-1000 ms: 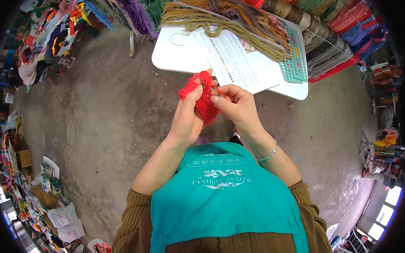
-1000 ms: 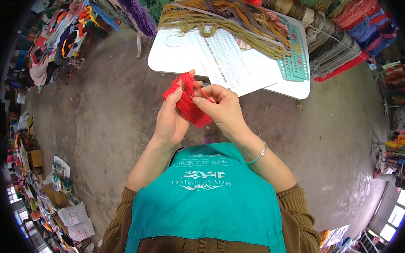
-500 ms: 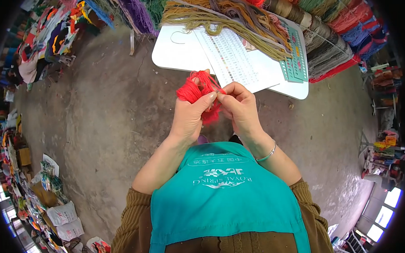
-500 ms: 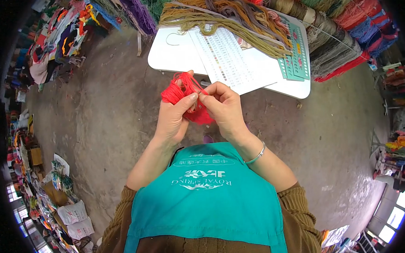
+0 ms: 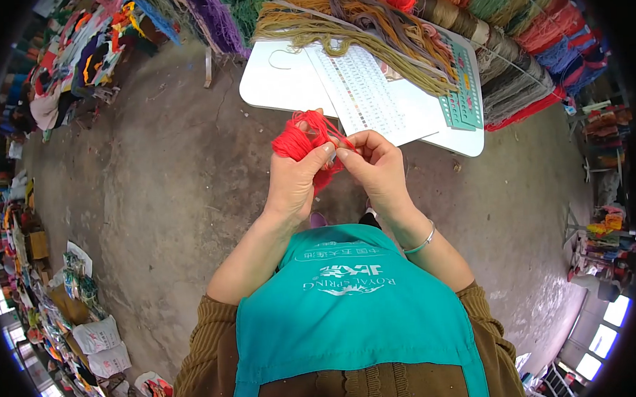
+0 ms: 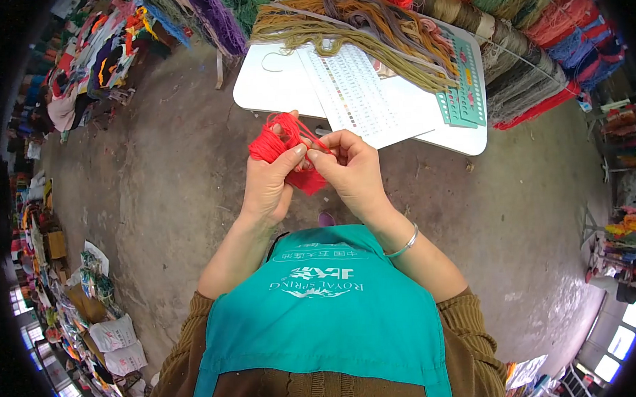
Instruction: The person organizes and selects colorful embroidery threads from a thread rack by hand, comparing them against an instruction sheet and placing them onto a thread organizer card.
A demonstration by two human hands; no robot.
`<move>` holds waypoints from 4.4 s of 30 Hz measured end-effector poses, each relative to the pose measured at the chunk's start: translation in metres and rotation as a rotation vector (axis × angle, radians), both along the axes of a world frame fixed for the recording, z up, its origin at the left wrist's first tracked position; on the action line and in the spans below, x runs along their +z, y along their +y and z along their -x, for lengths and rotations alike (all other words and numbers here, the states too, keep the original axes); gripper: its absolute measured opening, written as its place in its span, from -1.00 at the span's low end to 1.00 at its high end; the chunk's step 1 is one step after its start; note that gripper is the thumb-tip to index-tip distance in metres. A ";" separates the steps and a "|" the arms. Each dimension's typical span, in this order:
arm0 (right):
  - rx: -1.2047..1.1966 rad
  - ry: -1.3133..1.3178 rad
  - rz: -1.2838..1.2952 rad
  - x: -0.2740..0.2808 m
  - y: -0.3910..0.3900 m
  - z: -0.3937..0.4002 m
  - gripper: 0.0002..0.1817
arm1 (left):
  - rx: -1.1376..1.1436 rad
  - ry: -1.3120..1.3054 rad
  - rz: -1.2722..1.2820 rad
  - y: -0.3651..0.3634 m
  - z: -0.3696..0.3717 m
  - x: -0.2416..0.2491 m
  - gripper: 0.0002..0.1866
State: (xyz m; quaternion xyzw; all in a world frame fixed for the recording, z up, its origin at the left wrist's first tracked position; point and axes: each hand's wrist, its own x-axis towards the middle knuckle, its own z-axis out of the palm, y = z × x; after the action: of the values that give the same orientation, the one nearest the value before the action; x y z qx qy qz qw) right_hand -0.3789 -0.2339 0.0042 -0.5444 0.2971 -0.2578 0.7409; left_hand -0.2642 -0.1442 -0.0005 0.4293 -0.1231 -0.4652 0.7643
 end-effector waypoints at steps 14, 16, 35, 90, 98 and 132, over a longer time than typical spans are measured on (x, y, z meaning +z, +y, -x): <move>-0.044 -0.031 0.067 -0.018 -0.001 -0.001 -0.96 | 0.065 -0.202 -0.067 0.003 0.006 -0.001 -0.52; -0.037 -0.056 0.033 -0.018 0.000 -0.002 -0.96 | 0.043 -0.218 -0.081 0.005 0.004 -0.004 -0.54; 0.123 -0.170 -0.529 -0.010 -0.021 0.003 -0.89 | -0.130 0.042 0.021 0.011 -0.015 -0.013 -0.58; 0.201 -0.186 -0.383 -0.012 -0.008 0.000 -0.88 | -0.140 0.064 0.112 0.004 -0.006 -0.002 -0.57; 0.165 0.025 -0.167 -0.001 -0.001 -0.002 -0.86 | -0.095 -0.025 0.040 0.002 0.001 0.001 -0.50; -0.092 -0.161 -0.611 -0.005 -0.009 0.002 -0.95 | -0.055 0.094 0.001 0.006 -0.003 -0.011 -0.71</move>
State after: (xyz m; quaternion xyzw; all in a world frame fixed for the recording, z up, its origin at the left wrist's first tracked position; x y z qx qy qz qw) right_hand -0.3813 -0.2432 -0.0008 -0.2607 0.3254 -0.2322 0.8788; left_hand -0.2608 -0.1382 -0.0111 0.4030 -0.0990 -0.5055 0.7565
